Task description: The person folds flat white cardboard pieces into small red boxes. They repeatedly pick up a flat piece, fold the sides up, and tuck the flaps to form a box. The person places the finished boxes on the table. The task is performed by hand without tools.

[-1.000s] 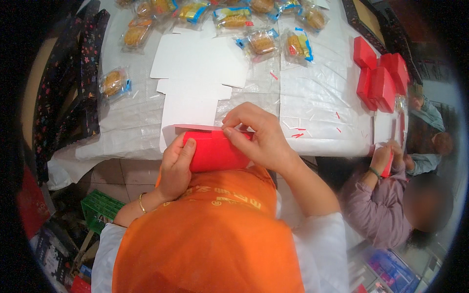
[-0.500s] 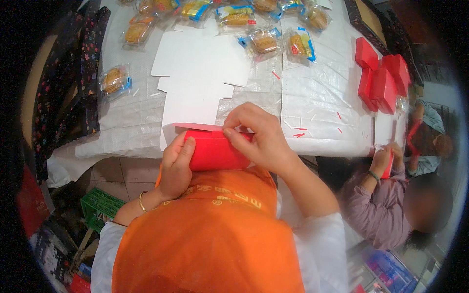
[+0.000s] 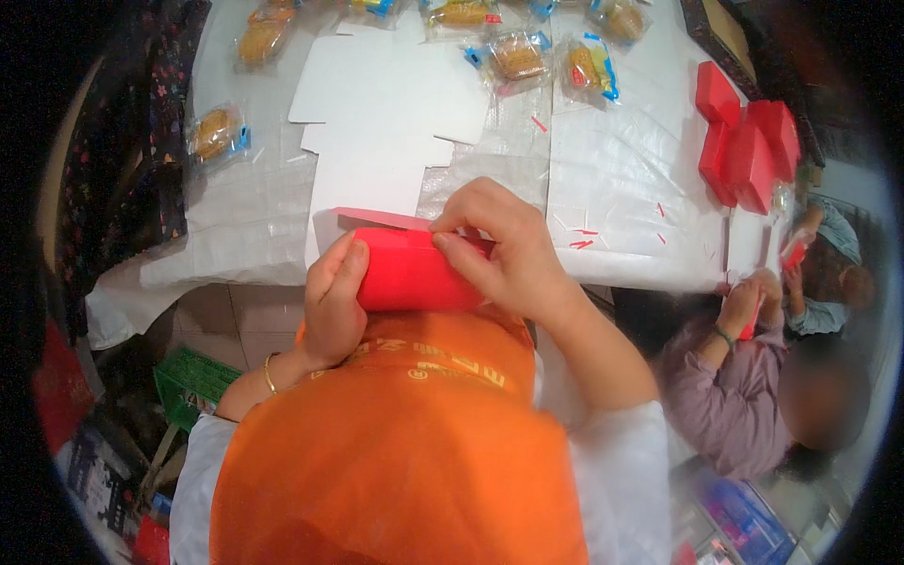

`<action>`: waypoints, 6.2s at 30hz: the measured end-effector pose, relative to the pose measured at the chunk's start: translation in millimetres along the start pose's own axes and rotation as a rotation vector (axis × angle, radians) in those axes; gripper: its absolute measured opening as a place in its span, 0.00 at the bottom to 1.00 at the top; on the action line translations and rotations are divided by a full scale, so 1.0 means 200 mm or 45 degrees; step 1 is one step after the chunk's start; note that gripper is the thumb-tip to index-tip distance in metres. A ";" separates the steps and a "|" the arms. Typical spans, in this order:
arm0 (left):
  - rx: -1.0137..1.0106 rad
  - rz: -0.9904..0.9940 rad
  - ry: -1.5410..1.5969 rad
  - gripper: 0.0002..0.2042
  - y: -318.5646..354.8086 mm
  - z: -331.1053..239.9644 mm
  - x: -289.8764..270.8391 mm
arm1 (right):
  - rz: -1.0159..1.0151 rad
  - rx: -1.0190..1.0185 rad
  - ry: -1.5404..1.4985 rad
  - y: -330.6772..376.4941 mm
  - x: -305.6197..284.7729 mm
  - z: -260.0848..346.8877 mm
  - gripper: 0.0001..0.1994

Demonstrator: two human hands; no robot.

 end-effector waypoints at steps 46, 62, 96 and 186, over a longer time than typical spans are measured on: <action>0.198 0.027 -0.018 0.13 -0.02 -0.02 0.07 | 0.370 0.043 -0.050 0.01 -0.07 0.08 0.10; 0.702 0.063 -0.168 0.32 -0.22 -0.29 0.14 | -0.604 0.226 -0.546 0.03 -0.21 0.11 0.35; 1.307 0.288 -0.925 0.28 0.04 -0.46 0.23 | -0.695 0.159 -0.252 0.31 -0.18 0.33 0.17; 0.589 0.638 -0.685 0.25 -0.02 -0.39 0.25 | -0.685 -0.005 -0.632 0.39 -0.03 0.22 0.16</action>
Point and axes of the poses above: each hand's wrist, its own y-axis away from the middle knuckle, its own x-axis out of the palm, z = x × y, the point moved 2 cm from there along -y, towards the middle knuckle, and after that the axes turned 1 degree about -x, right-handed, at the moved point
